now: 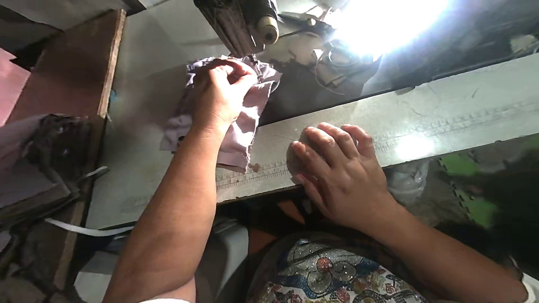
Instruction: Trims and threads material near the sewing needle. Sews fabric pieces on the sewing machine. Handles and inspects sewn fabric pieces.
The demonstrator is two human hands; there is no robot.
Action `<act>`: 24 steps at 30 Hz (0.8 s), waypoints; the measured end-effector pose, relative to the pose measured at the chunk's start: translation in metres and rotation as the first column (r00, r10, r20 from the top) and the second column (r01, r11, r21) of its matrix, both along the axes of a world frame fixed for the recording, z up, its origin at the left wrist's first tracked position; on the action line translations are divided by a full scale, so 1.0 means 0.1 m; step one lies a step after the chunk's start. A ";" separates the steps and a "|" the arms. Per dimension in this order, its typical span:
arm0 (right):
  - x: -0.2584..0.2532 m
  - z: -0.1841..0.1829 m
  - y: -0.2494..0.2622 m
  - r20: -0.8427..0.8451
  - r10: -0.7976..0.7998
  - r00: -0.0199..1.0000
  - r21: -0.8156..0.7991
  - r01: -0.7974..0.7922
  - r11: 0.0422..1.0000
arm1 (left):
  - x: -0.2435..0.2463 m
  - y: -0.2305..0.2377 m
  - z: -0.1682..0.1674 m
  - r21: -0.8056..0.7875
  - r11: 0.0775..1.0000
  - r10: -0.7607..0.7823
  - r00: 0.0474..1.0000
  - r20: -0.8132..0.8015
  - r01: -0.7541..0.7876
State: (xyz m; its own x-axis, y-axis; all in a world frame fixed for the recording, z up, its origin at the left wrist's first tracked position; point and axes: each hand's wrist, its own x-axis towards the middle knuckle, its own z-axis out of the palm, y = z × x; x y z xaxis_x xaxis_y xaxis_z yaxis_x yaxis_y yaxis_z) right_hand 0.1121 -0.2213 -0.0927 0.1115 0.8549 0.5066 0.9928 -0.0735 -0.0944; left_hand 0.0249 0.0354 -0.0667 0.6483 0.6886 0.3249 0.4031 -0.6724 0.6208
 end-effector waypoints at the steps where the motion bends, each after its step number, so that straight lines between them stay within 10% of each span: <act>1: 0.00 -0.01 0.00 0.005 -0.003 1.000 0.002 0.003 1.000 | 0.00 0.00 0.00 0.004 1.000 0.001 1.000 -0.002 -0.001; 24: -0.01 -0.05 0.00 0.038 -0.017 0.999 0.026 0.016 1.000 | -0.02 0.03 -0.02 -0.033 0.999 0.009 1.000 0.022 -0.008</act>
